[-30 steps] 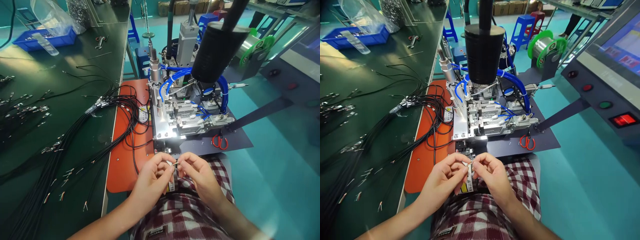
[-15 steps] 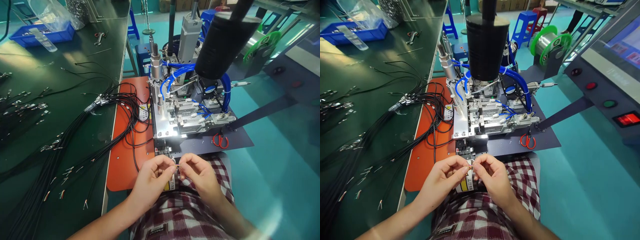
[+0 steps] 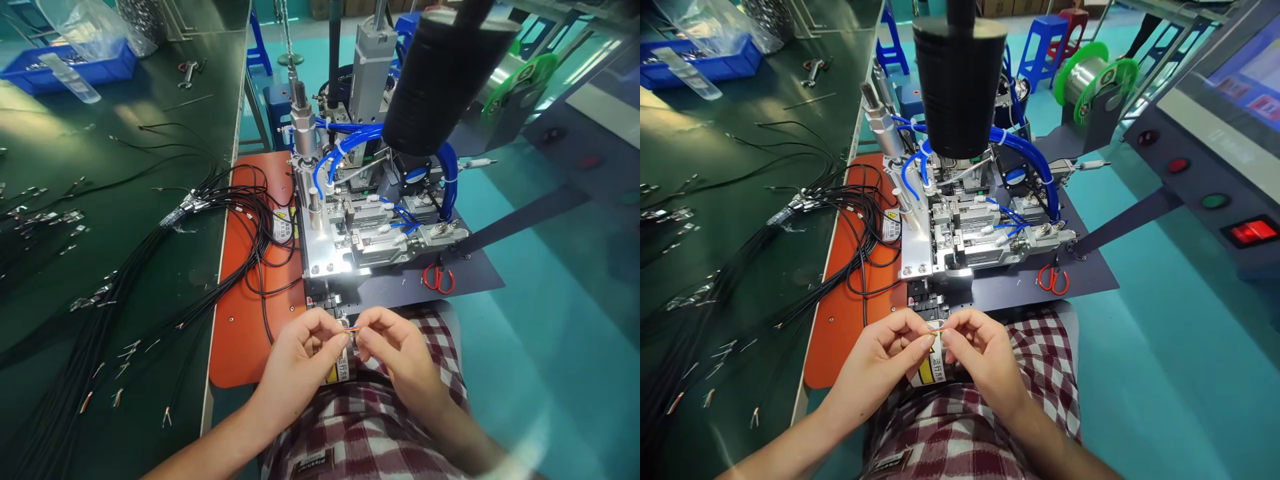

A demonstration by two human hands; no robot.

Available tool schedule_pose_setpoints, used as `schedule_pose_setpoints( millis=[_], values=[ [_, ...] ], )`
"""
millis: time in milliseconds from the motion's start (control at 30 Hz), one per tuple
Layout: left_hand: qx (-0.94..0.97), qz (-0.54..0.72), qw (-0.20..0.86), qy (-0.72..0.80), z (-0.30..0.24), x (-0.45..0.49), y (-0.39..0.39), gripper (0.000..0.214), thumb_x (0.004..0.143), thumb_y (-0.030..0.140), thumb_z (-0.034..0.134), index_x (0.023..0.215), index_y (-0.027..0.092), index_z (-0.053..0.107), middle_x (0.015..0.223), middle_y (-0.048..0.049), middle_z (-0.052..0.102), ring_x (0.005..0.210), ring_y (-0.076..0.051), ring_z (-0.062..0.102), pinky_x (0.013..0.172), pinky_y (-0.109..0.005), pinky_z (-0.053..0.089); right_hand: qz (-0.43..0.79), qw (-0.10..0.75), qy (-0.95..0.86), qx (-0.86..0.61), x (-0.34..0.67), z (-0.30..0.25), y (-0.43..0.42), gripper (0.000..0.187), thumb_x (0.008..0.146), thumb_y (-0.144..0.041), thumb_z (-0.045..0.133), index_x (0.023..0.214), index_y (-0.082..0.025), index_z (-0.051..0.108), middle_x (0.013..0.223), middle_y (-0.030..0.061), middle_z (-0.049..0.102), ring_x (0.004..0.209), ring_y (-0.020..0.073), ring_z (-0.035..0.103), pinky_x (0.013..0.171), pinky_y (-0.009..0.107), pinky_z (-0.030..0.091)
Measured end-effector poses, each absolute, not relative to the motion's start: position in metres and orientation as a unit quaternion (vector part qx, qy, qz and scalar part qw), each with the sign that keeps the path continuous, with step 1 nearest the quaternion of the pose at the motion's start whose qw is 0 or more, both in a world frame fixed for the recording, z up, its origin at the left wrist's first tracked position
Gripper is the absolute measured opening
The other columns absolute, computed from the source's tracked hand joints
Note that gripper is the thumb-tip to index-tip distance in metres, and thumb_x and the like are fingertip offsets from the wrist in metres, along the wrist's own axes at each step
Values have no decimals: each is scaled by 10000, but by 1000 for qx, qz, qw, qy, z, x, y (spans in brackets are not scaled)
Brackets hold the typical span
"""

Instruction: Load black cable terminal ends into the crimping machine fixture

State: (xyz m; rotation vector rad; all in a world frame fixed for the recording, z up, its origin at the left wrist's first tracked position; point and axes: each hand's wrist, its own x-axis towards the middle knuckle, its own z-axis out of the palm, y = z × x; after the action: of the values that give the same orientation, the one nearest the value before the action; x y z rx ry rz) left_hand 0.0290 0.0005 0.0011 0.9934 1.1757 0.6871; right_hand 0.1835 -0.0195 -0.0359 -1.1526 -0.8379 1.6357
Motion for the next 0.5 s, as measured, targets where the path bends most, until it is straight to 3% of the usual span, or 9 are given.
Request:
schedule_pose_setpoints(
  millis=[267, 500],
  values=[
    [406, 303, 689, 519, -1, 29, 0, 232, 767, 344, 682, 713, 168, 540, 535, 45, 552, 456, -64, 418, 431, -170, 295, 667, 470, -335, -470, 178, -38, -16, 163, 767, -334, 724, 755, -191, 647, 637, -29, 588, 531, 103, 521, 532, 231, 450],
    [403, 299, 698, 511, 0, 29, 1, 251, 741, 352, 707, 692, 169, 542, 494, 69, 488, 445, -59, 408, 427, -164, 296, 645, 476, -338, -493, 175, -37, -14, 169, 766, -330, 717, 749, -190, 623, 675, -20, 591, 539, 106, 521, 523, 236, 450]
  ],
)
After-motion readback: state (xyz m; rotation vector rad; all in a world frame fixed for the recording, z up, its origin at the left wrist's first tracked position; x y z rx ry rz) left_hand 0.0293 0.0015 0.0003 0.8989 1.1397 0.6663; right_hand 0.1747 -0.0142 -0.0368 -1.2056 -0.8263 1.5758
